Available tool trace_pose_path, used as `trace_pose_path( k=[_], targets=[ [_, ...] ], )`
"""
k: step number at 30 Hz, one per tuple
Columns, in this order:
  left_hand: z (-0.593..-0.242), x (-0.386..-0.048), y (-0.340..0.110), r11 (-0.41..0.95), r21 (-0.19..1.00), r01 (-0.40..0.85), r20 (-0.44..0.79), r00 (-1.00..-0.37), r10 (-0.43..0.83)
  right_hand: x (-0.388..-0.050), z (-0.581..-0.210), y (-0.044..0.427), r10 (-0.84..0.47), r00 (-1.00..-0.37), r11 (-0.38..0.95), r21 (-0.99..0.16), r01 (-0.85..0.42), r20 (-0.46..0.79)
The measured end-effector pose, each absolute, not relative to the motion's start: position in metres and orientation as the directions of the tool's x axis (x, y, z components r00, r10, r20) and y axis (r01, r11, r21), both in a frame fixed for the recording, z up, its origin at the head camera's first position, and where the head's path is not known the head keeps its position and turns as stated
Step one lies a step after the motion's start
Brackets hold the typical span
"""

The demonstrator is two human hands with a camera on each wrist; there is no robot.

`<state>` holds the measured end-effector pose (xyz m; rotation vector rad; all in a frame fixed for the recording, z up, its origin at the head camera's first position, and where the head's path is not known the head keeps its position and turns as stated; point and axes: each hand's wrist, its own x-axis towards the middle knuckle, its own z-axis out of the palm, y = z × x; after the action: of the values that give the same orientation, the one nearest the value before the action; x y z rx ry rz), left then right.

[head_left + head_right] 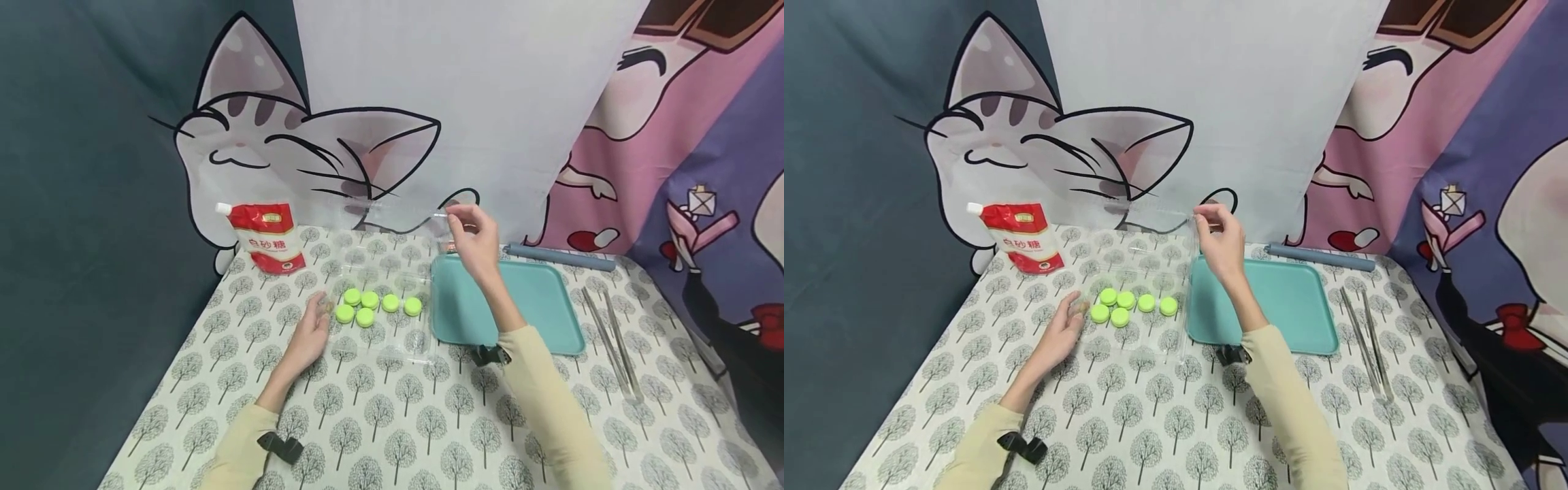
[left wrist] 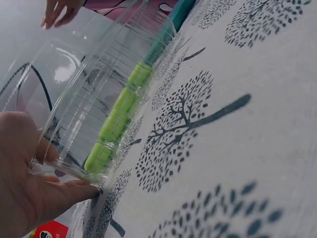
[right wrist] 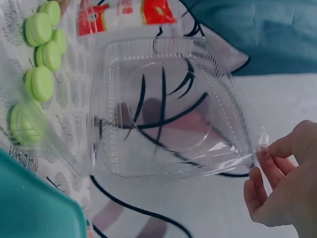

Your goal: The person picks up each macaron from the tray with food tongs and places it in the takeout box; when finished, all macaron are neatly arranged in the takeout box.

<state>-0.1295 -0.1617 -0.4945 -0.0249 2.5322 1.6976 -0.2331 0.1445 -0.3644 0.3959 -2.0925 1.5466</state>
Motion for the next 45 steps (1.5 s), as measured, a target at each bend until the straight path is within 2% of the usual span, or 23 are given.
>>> trace_pose_path(
  k=[7, 12, 17, 24, 30, 35, 45],
  targets=[
    [-0.488, -0.128, -0.166, 0.371, 0.923, -0.101, -0.116, -0.993, 0.018, -0.191, -0.357, 0.152, -0.114, -0.806, 0.419, -0.708, -0.569, 0.580],
    [-0.479, -0.125, -0.169, 0.370, 0.924, -0.093, -0.113, -0.993, 0.032, -0.170, -0.364, 0.161, -0.214, -0.775, 0.436, -0.652, -0.620, 0.595],
    [-0.465, -0.116, -0.175, 0.406, 0.910, -0.079, -0.106, -0.993, 0.044, -0.150, -0.379, 0.168, -0.311, -0.706, 0.429, -0.569, -0.702, 0.637],
    [-0.448, -0.104, -0.181, 0.468, 0.881, -0.070, -0.069, -0.997, -0.021, -0.127, -0.400, 0.177, -0.453, -0.562, 0.346, -0.445, -0.826, 0.692],
    [-0.451, -0.096, -0.183, 0.461, 0.883, -0.088, -0.078, -0.996, -0.039, -0.116, -0.417, 0.180, -0.551, -0.505, 0.312, -0.398, -0.863, 0.664],
    [-0.457, -0.091, -0.181, 0.436, 0.896, -0.088, -0.070, -0.996, -0.057, -0.111, -0.430, 0.181, -0.584, -0.505, 0.308, -0.403, -0.862, 0.636],
    [-0.463, -0.081, -0.176, 0.454, 0.879, -0.146, -0.099, -0.987, -0.125, -0.102, -0.454, 0.184, -0.603, -0.628, 0.371, -0.524, -0.767, 0.492]
  ],
)
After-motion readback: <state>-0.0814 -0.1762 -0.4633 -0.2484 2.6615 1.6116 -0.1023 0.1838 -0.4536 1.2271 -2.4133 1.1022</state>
